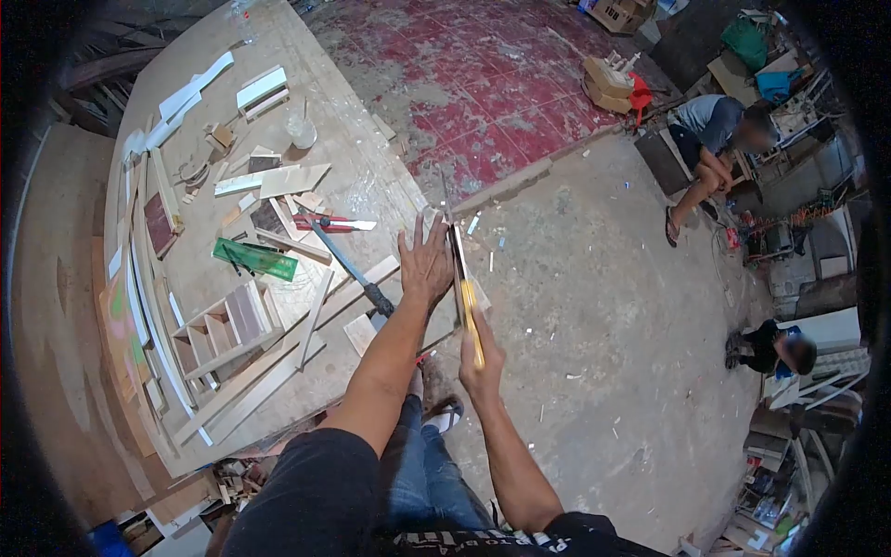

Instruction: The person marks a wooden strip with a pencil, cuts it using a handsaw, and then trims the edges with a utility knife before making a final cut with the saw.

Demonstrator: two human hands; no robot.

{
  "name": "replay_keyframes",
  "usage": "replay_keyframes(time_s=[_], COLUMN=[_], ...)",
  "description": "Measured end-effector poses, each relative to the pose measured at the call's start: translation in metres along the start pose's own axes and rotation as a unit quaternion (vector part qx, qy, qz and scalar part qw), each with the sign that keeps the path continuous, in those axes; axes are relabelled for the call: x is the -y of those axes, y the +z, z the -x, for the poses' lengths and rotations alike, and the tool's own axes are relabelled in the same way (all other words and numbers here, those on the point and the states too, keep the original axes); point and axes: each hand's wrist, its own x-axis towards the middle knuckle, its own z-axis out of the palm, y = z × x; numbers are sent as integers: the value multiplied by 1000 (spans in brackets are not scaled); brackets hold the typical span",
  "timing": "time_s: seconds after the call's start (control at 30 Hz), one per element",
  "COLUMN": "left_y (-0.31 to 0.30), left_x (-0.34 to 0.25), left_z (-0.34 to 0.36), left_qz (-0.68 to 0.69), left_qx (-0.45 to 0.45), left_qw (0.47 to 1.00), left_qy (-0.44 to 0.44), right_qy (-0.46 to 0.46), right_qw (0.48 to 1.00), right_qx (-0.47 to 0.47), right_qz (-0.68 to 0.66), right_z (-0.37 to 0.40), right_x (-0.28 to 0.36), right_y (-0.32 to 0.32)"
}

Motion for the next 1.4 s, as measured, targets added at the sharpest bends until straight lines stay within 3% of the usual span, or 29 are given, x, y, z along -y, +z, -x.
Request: replay_keyframes(time_s=[0.13,0.17,0.27,0.5,0.6,0.63,1.2,1.4], left_y=[-3,-3,6,2,5,5,7,10], left_x=[0,-1,1,1,3,3,1,1], left_z=[3,2,2,3,1,1,0,-1], left_qz=[9,-13,-31,-16,-3,-4,-17,-24], left_qx=[-40,2,-10,0,13,13,-16,-21], left_qw=[999,1000,999,1000,1000,1000,1000,999], left_qy=[22,5,6,9,9,9,3,4], right_qy=[3,27,24,-11,36,6,14,-51], right_qw=[999,998,997,997,998,998,1000,998], right_qx=[-26,-32,-68,-70,-46,-58,-12,-5], right_qz=[26,36,0,6,-30,-25,-7,21], right_z=[107,121,138,54,35,32,32,16], right_x=[7,21,17,-7,-8,-12,1,5], right_y=[-47,-61,-86,-59,-42,-35,-22,-17])
